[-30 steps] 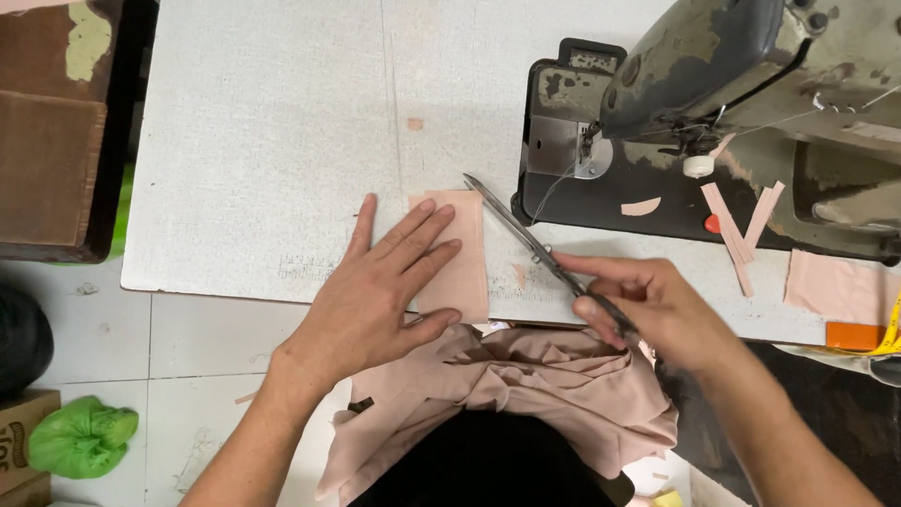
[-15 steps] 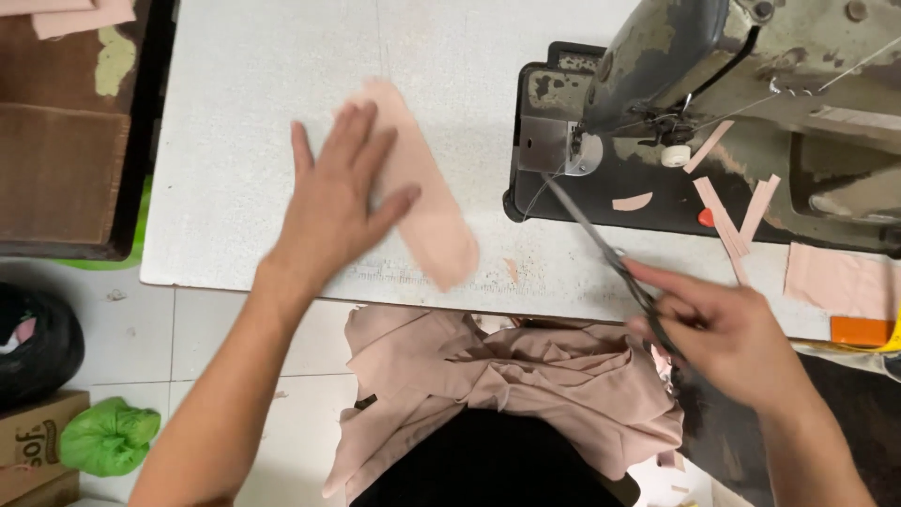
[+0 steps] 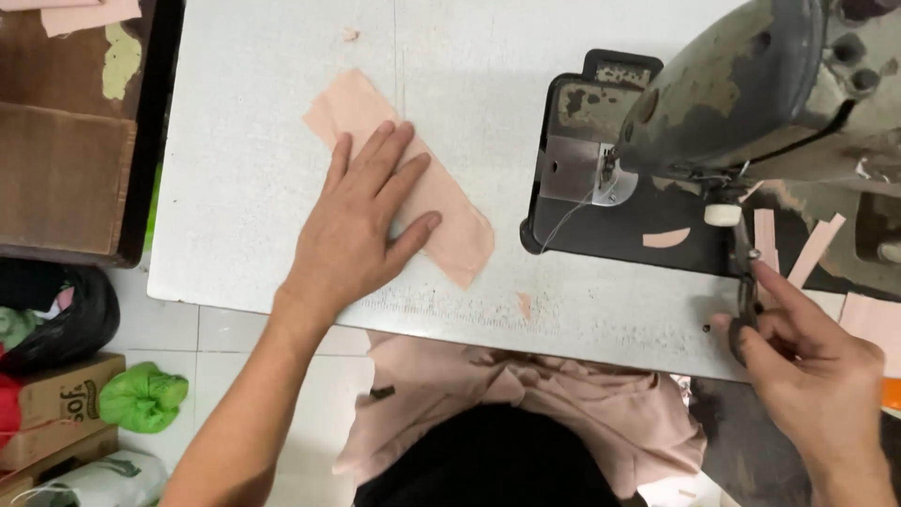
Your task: Cutting thin strips of fabric with scissors and preparing garment pieces at a sewing machine station.
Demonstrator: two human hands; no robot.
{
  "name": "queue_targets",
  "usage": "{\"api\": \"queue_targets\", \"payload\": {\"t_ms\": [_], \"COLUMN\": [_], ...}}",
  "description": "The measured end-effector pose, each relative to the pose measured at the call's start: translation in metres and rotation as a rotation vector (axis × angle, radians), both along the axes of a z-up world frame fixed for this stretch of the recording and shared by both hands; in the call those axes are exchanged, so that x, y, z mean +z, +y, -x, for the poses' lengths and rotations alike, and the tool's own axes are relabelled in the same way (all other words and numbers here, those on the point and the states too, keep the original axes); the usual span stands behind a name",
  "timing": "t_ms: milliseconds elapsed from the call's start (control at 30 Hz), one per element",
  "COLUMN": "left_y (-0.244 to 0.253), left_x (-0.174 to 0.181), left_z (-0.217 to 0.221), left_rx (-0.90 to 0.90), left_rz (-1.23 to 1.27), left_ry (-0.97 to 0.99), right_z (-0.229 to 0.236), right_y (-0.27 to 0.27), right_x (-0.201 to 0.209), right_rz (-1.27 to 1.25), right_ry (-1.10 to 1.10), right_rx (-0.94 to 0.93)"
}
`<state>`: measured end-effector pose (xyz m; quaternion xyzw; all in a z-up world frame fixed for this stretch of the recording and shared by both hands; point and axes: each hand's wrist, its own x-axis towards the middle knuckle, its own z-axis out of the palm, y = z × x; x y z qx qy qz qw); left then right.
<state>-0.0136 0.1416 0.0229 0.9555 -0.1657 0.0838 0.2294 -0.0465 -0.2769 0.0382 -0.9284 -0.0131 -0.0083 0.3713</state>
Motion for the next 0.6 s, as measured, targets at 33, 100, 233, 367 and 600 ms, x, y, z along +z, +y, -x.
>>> {"api": "queue_targets", "payload": {"t_ms": [33, 100, 233, 367, 600], "left_y": [-0.002, -0.008, -0.014, -0.009, -0.017], "left_x": [0.002, -0.003, -0.013, 0.001, 0.002], "left_z": [0.005, 0.017, 0.035, 0.035, 0.036], "left_rx": [-0.001, 0.029, 0.066, -0.184, -0.299], "left_rz": [0.028, 0.016, 0.104, 0.201, 0.045], "left_ry": [-0.033, -0.069, -0.172, -0.297, -0.228], "right_z": [0.002, 0.015, 0.038, 0.026, -0.001], "right_y": [-0.003, -0.001, 0.014, 0.000, 0.003], "right_x": [-0.004, -0.006, 0.001, -0.010, 0.004], "right_rz": [-0.015, 0.002, 0.039, 0.315, 0.525], "right_ry": [0.007, -0.023, -0.106, -0.106, -0.158], "right_rx": [-0.003, 0.017, 0.085, 0.050, 0.135]}}
